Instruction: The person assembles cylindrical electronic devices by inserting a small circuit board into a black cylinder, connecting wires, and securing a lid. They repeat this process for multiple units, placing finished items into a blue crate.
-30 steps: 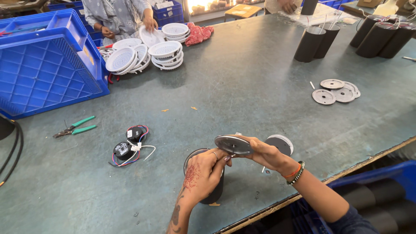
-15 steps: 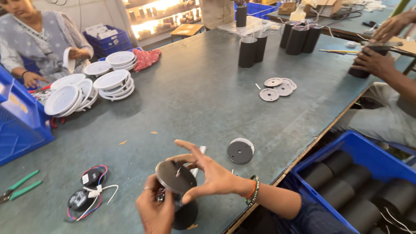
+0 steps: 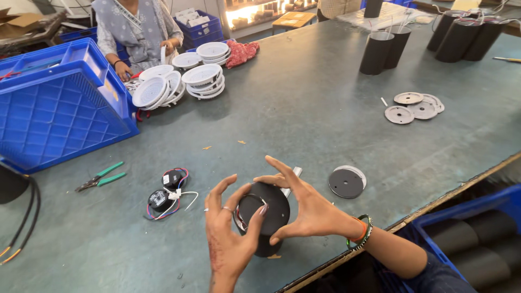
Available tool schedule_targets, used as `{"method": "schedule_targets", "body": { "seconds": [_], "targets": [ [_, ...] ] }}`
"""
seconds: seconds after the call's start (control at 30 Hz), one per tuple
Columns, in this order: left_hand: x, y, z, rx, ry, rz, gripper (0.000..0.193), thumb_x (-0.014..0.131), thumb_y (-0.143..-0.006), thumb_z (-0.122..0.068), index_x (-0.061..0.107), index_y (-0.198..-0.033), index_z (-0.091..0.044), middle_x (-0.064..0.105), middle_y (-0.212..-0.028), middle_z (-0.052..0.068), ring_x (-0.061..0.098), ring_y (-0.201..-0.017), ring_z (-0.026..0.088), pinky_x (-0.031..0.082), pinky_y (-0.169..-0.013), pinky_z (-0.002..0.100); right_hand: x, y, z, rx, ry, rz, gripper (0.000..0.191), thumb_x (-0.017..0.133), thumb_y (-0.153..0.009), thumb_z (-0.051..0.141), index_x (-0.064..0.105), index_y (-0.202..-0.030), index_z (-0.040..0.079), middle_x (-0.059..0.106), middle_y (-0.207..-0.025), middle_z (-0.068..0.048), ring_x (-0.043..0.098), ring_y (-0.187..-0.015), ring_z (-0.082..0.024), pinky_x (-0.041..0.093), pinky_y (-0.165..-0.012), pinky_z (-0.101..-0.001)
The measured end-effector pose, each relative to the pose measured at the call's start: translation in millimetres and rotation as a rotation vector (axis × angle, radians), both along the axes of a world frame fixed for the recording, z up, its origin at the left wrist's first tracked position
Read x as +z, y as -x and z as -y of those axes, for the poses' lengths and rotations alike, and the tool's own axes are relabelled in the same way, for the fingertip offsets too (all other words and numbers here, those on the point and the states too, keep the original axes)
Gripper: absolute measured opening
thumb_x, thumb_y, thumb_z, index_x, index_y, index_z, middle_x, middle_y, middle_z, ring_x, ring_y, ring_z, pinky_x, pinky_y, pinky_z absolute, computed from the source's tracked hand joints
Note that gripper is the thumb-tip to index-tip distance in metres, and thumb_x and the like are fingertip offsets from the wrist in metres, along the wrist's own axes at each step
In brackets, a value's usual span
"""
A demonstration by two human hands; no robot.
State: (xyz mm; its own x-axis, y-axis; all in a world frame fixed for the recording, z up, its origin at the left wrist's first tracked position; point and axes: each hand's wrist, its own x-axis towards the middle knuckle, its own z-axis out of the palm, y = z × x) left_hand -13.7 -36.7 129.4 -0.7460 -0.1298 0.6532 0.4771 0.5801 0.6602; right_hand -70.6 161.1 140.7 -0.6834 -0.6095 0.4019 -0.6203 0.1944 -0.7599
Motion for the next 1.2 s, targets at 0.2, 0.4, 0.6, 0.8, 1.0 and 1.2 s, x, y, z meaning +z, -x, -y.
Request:
{"method": "schedule_targets", "body": {
  "seconds": [0.2, 0.4, 0.6, 0.8, 1.0, 1.2],
  "targets": [
    [16, 6, -2, 0.049, 0.329, -0.06, 0.032, 0.081, -0.074, -0.015, 0.079, -0.106, -0.014, 0.058, -0.137, 0.014, 0.046, -0.136, 0.039, 0.04, -0.106, 0.052, 3, 1, -4, -0.035, -0.069, -0.224, 0.14, 0.099, -0.061, 0.045, 0.013, -0.166, 0.009, 0.058, -0.155, -0.013, 0.052, -0.146, -0.035, 0.034, -0.122, -0.0512],
    [0, 31, 31, -0.089, 0.539, -0.22, 0.017, 0.083, -0.064, -0.02, 0.077, -0.08, -0.016, 0.066, -0.119, 0.008, 0.051, -0.133, 0.037, 0.037, -0.109, 0.061, -1, 2, -7, 0.0, -0.096, -0.366, 0.122, 0.095, -0.067, 0.048, 0.031, -0.164, 0.009, 0.05, -0.163, -0.02, 0.056, -0.14, -0.035, 0.046, -0.118, -0.0439],
    [-48, 74, 75, -0.013, 0.672, -0.453, 0.02, 0.076, -0.073, -0.031, 0.07, -0.086, -0.017, 0.064, -0.111, 0.0, 0.06, -0.127, 0.031, 0.037, -0.116, 0.064, -20, 14, -2, 0.084, -0.111, -0.27, 0.106, 0.084, -0.074, 0.052, 0.041, -0.159, 0.005, 0.061, -0.144, -0.012, 0.053, -0.13, -0.029, 0.048, -0.116, -0.0396],
    [-66, 125, 123, 0.045, 0.683, -0.538, 0.027, 0.064, -0.085, -0.029, 0.069, -0.103, -0.009, 0.065, -0.12, 0.009, 0.062, -0.127, 0.032, 0.04, -0.114, 0.057, -35, 38, -1, 0.141, -0.154, -0.334, 0.089, 0.081, -0.079, 0.049, 0.051, -0.15, 0.005, 0.057, -0.151, -0.012, 0.05, -0.136, -0.029, 0.045, -0.12, -0.0391],
    [-87, 132, 129, 0.046, 0.562, -0.43, 0.038, 0.053, -0.097, -0.028, 0.068, -0.119, -0.002, 0.066, -0.129, 0.017, 0.063, -0.128, 0.033, 0.043, -0.113, 0.051, -26, 36, 3, 0.153, -0.117, -0.374, 0.089, 0.082, -0.079, 0.047, 0.05, -0.15, 0.004, 0.056, -0.15, -0.014, 0.053, -0.138, -0.029, 0.044, -0.121, -0.0388],
    [-106, 49, 95, -0.128, -0.209, 0.265, 0.033, 0.051, -0.1, -0.008, 0.065, -0.129, 0.001, 0.069, -0.128, 0.018, 0.063, -0.124, 0.025, 0.044, -0.109, 0.037, -7, 30, -4, 0.183, -0.04, -0.403, 0.098, 0.089, -0.077, 0.046, 0.047, -0.153, 0.001, 0.057, -0.153, -0.017, 0.055, -0.145, -0.032, 0.044, -0.123, -0.0423]
  ]
}}
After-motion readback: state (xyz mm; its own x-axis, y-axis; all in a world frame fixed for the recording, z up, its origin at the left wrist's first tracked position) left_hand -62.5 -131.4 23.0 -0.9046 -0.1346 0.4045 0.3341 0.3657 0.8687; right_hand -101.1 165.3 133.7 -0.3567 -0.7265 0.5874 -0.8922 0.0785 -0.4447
